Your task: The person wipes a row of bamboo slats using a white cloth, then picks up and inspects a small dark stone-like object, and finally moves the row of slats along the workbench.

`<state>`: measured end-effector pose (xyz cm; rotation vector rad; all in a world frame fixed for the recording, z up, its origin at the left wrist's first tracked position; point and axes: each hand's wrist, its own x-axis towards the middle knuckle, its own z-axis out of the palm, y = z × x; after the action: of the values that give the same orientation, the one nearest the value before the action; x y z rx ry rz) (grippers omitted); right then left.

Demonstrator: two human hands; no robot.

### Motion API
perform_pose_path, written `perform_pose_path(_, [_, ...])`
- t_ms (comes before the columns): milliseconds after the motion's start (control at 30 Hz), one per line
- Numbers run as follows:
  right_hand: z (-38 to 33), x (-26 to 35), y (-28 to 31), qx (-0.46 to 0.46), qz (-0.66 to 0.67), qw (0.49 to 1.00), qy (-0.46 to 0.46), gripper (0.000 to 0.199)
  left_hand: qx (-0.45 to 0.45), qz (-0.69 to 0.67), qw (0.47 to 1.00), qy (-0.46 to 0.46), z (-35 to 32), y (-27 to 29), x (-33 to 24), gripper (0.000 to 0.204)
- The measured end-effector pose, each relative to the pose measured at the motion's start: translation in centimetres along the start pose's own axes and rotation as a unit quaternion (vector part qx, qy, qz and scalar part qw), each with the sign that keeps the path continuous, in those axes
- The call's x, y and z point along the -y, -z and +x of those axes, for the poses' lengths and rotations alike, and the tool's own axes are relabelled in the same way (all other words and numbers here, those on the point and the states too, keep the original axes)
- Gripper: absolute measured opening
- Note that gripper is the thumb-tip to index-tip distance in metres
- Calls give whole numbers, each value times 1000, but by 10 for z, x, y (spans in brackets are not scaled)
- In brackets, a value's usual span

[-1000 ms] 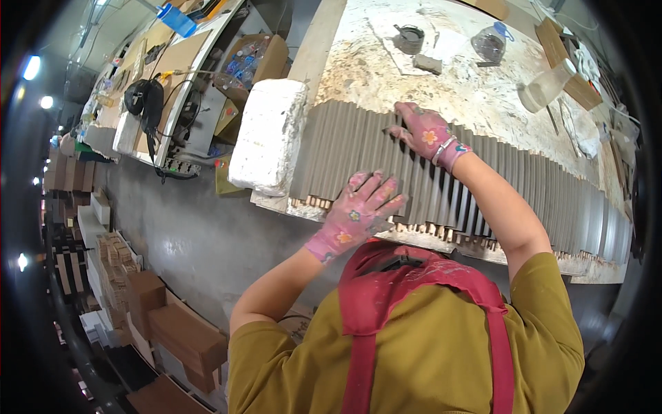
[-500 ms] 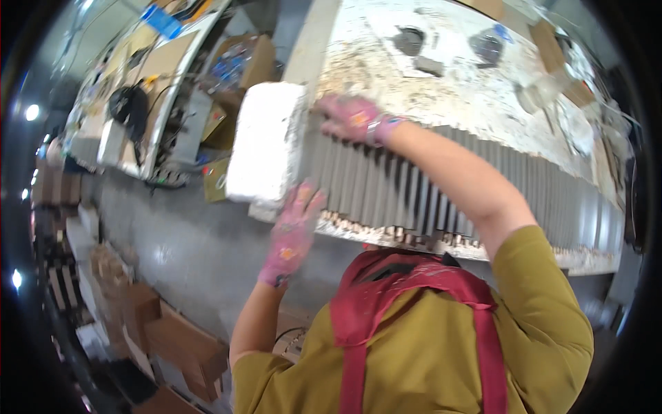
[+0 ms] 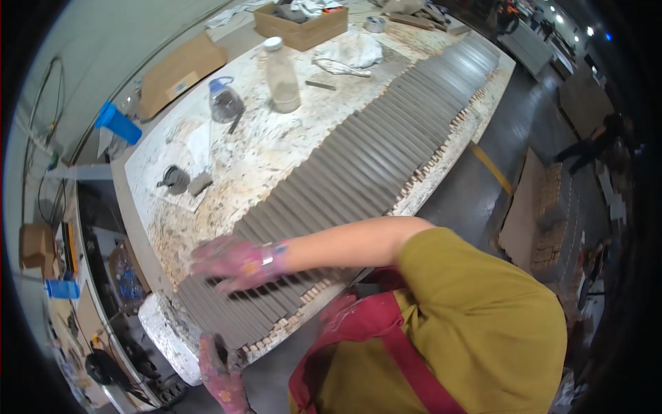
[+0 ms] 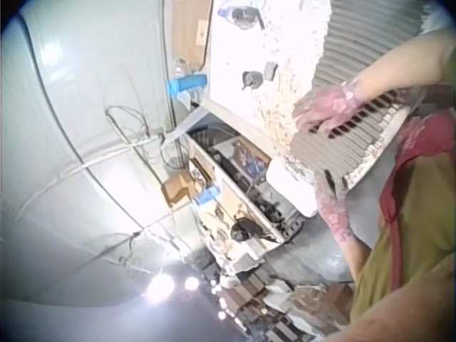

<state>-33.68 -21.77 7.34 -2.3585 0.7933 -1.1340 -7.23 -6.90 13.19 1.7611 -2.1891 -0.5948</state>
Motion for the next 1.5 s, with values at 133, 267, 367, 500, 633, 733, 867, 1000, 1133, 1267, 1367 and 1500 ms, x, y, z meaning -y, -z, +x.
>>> perform_pose_path(133, [-135,-3,150,-95,-55,963,-248,69,12,-235,970,-56,71,-29,-82,61])
perform_pose_path(267, [-294,-7,258,-384,-67,778,-494,69,158,-347,913,-142,162,-96,-209,52])
perform_pose_path(367, [-373,-9,324,-562,-93,693,-442,65,210,-403,868,-200,248,-166,-306,54])
perform_pose_path(500, [-433,-34,372,-643,-116,634,-413,63,282,-499,762,-303,359,-252,-433,53])
perform_pose_path(633, [-440,-95,390,-667,-109,621,-396,60,314,-388,843,-203,451,-342,-493,54])
perform_pose_path(733, [-443,-123,400,-666,-151,605,-410,56,364,-107,903,-200,460,-376,-525,54])
perform_pose_path(867, [-430,-123,389,-590,-204,628,-465,58,463,-224,817,-262,451,-371,-520,57])
perform_pose_path(1000, [-443,-118,405,-669,-122,603,-418,59,314,-139,892,-294,455,-360,-570,61])
perform_pose_path(1133, [-444,-133,429,-685,-136,587,-409,59,311,-221,886,-265,485,-401,-608,54])
perform_pose_path(1267, [-443,-141,435,-591,-253,603,-473,63,395,-96,894,-188,460,-415,-665,62])
perform_pose_path(1367, [-433,-133,437,-587,-233,602,-488,65,376,-93,896,-217,470,-431,-652,64])
perform_pose_path(1500, [-431,-134,435,-544,-273,603,-515,67,324,-50,910,-255,473,-442,-645,59])
